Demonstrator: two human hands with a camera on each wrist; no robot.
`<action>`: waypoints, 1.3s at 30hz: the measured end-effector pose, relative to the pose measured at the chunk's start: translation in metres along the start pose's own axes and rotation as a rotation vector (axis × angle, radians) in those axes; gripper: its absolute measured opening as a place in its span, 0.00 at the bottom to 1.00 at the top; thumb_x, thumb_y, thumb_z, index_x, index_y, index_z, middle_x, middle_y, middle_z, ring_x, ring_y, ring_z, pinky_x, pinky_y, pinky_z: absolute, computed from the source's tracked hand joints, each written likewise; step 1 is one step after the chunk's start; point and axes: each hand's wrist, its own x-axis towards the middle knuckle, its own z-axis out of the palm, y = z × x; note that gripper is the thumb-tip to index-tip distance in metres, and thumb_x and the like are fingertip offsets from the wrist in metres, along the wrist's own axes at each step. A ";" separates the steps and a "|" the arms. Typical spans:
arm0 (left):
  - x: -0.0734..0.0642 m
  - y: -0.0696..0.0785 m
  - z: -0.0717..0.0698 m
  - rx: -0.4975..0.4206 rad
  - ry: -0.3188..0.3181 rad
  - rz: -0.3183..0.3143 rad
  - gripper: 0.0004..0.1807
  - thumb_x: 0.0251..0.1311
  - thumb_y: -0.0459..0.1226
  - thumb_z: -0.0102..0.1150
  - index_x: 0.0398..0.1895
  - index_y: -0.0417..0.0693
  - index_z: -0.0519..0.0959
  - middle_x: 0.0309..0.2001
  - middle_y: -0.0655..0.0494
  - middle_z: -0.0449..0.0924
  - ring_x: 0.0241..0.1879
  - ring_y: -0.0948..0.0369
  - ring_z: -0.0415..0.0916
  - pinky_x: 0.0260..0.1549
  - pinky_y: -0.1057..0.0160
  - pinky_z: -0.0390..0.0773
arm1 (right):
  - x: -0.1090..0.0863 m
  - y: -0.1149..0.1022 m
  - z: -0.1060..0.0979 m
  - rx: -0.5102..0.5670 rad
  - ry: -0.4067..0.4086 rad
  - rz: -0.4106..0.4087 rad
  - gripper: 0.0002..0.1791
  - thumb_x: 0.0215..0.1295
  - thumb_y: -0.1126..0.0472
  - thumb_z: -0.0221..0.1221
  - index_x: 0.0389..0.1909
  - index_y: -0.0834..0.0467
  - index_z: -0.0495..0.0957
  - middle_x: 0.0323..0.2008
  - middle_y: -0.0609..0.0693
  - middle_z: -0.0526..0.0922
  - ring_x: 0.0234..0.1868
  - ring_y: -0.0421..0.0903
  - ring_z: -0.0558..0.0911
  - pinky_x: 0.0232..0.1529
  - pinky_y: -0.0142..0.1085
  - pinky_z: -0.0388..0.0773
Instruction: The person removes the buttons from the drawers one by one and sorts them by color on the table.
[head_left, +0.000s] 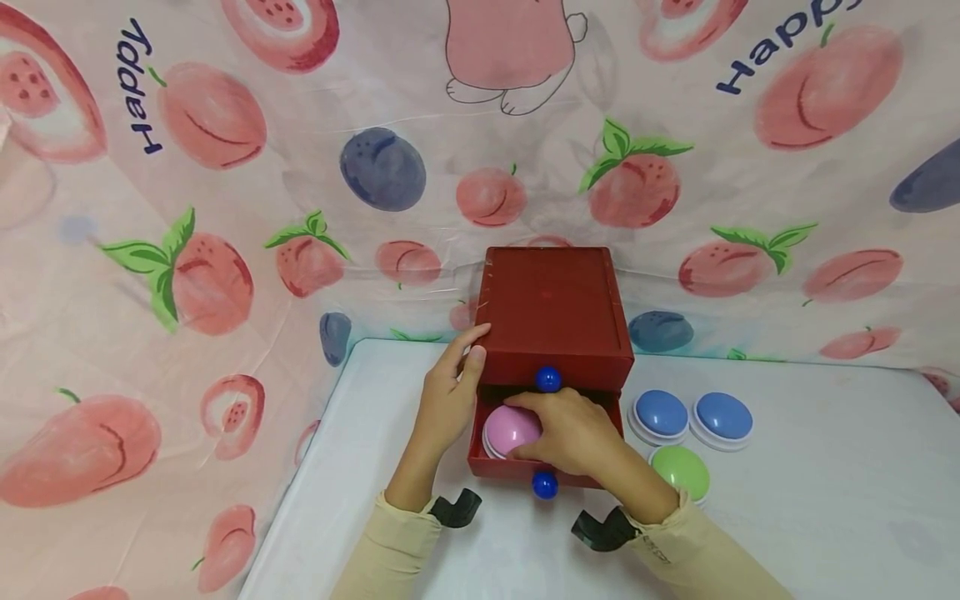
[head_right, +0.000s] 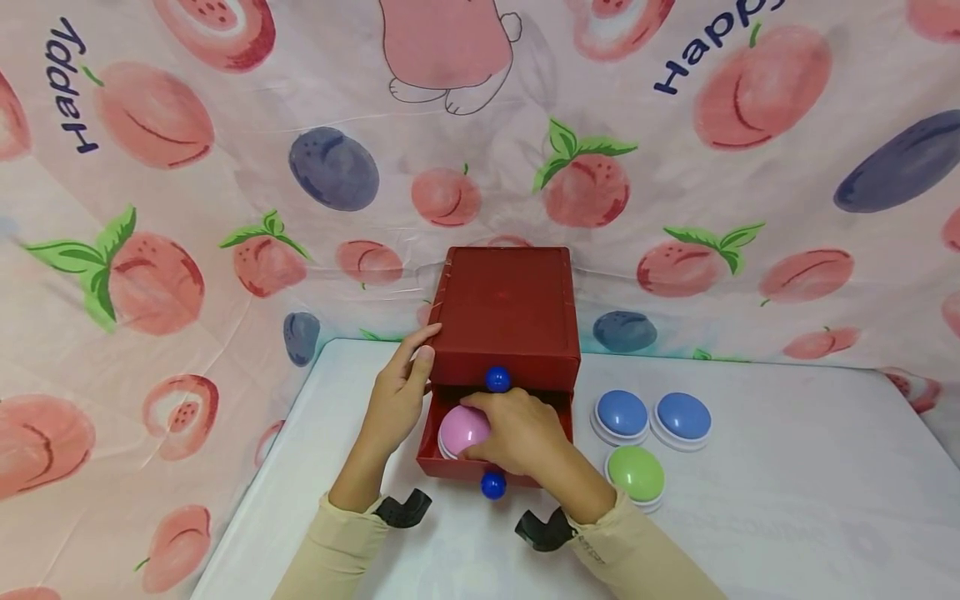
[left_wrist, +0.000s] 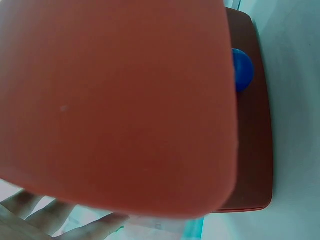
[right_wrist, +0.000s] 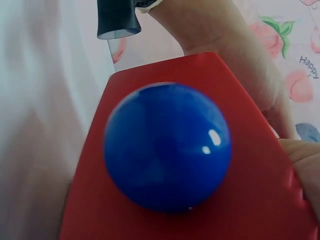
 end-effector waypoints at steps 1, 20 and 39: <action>0.000 0.000 0.000 0.002 0.002 0.001 0.20 0.77 0.54 0.46 0.69 0.75 0.71 0.69 0.63 0.73 0.63 0.58 0.79 0.63 0.49 0.78 | -0.001 0.001 -0.001 -0.009 0.000 0.002 0.35 0.45 0.47 0.81 0.58 0.44 0.83 0.46 0.48 0.88 0.47 0.52 0.86 0.45 0.54 0.86; 0.000 0.001 0.001 0.019 0.028 0.010 0.21 0.78 0.52 0.48 0.70 0.72 0.72 0.69 0.62 0.73 0.59 0.58 0.81 0.54 0.51 0.79 | -0.008 0.018 -0.015 -0.071 -0.033 0.032 0.38 0.42 0.46 0.81 0.60 0.46 0.83 0.46 0.49 0.88 0.48 0.51 0.85 0.46 0.52 0.85; -0.001 0.001 0.001 0.018 0.030 0.017 0.21 0.77 0.52 0.48 0.70 0.71 0.73 0.68 0.61 0.74 0.54 0.56 0.82 0.50 0.51 0.80 | -0.015 0.017 -0.028 -0.143 0.047 0.014 0.36 0.39 0.38 0.80 0.52 0.48 0.86 0.34 0.46 0.88 0.35 0.46 0.83 0.33 0.43 0.84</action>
